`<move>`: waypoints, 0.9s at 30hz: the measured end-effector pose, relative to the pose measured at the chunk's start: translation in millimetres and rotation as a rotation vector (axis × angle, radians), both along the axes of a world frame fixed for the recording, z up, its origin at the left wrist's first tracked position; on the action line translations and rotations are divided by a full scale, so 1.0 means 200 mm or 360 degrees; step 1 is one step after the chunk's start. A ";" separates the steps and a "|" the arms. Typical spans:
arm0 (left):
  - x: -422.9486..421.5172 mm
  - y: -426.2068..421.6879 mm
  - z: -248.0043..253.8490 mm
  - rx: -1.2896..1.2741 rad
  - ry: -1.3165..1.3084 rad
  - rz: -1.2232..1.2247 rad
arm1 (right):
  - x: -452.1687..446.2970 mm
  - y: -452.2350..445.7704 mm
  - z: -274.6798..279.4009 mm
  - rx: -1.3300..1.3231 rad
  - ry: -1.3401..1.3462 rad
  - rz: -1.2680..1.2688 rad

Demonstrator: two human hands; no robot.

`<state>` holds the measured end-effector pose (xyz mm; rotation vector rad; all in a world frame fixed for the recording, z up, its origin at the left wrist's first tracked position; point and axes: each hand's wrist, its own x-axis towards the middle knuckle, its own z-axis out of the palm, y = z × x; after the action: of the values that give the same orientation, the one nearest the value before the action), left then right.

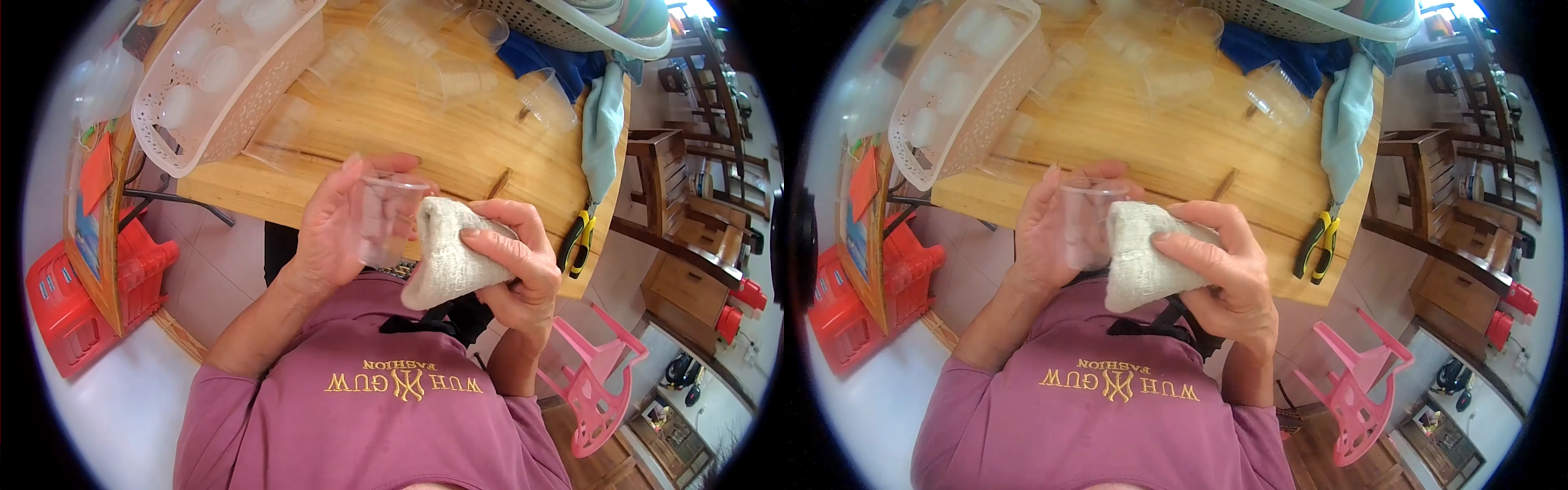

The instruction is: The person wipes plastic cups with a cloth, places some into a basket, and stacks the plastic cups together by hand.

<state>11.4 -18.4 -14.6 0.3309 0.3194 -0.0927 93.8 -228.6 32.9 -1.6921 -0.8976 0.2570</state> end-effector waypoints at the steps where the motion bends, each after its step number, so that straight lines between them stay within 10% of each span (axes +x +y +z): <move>1: 0.00 -0.02 0.00 -0.0077 -0.0050 -0.0036 | 0.00 0.02 0.01 0.0003 -0.0036 0.0021; 6: 0.00 -0.04 -0.02 -0.0337 -0.0177 -0.0077 | -0.01 0.04 -0.02 -0.0067 -0.0086 -0.0022; 14: 0.00 0.02 0.05 0.1151 0.0036 -0.0238 | -0.02 0.00 -0.04 -0.0263 0.0011 -0.0174; 27: -0.02 0.09 0.14 0.1286 -0.0104 -0.0590 | -0.03 0.06 0.01 -0.0044 0.0052 0.0098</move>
<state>8.3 -0.4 14.2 1.1923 0.2148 -0.3179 86.9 -215.9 34.4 -1.6828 -0.9270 0.3390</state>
